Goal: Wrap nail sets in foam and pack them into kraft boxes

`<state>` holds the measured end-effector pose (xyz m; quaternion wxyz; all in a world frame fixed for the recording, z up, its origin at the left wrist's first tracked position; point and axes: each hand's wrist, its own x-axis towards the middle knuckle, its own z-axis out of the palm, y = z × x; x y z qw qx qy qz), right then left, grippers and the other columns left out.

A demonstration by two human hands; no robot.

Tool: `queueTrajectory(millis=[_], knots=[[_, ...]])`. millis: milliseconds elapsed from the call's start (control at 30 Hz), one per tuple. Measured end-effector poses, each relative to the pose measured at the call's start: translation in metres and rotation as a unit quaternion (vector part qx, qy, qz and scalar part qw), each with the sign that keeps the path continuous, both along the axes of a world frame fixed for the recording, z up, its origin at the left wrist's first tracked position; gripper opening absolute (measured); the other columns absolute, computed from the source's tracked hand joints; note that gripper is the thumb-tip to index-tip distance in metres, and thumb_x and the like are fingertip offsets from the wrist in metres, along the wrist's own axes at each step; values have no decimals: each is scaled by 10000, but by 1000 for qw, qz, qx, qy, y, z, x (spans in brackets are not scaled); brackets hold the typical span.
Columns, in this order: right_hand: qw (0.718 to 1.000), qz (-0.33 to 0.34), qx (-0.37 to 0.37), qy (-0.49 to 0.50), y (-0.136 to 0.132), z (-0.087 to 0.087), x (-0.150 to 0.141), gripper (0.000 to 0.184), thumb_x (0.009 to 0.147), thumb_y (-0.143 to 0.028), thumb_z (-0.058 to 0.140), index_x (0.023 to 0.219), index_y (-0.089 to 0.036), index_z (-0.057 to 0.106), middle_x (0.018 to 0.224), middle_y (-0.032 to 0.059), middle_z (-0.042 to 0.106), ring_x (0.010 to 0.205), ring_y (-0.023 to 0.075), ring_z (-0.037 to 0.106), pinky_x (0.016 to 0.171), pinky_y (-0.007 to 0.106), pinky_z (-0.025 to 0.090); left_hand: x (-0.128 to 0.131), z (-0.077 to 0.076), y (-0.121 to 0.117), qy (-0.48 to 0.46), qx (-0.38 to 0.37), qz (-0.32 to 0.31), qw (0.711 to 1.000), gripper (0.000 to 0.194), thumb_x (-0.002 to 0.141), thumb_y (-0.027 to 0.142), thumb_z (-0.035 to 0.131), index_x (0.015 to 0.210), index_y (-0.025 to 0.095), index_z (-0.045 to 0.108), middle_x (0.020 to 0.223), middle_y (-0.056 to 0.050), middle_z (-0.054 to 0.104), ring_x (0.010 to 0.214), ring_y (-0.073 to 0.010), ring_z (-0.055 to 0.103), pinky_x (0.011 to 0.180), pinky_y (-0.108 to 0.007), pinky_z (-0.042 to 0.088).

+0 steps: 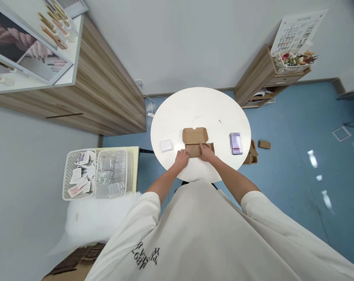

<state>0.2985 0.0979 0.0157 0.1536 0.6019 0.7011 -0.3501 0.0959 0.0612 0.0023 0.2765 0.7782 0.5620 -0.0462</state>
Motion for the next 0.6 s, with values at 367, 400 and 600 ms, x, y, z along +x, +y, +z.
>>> queueTrajectory(millis=[367,400,600], knots=[[1000,-13,5,-3,-4,0,0,972,920,-361,589,1628,-159,-46,1495,210,470,1236,343,545,956,393,474,6,4,21,-3,8,-8,1000,847,803,148,683,1536,196,261,1555,-219,307,1232,-383,510,1006,-489,418],[1000,-15,9,-2,-5,0,0,958,924,-356,579,1629,-164,-40,1501,205,465,1240,341,543,955,392,474,6,2,23,-2,3,-12,1000,851,798,148,697,1531,193,267,1533,-224,329,1227,-380,521,1008,-485,422],[997,-21,61,35,-17,6,6,848,937,-319,502,1630,-154,42,1523,174,439,1347,325,442,1063,425,398,3,-4,32,-34,-23,-5,999,895,735,224,831,1478,203,331,1418,-214,414,1182,-371,572,1010,-480,447]])
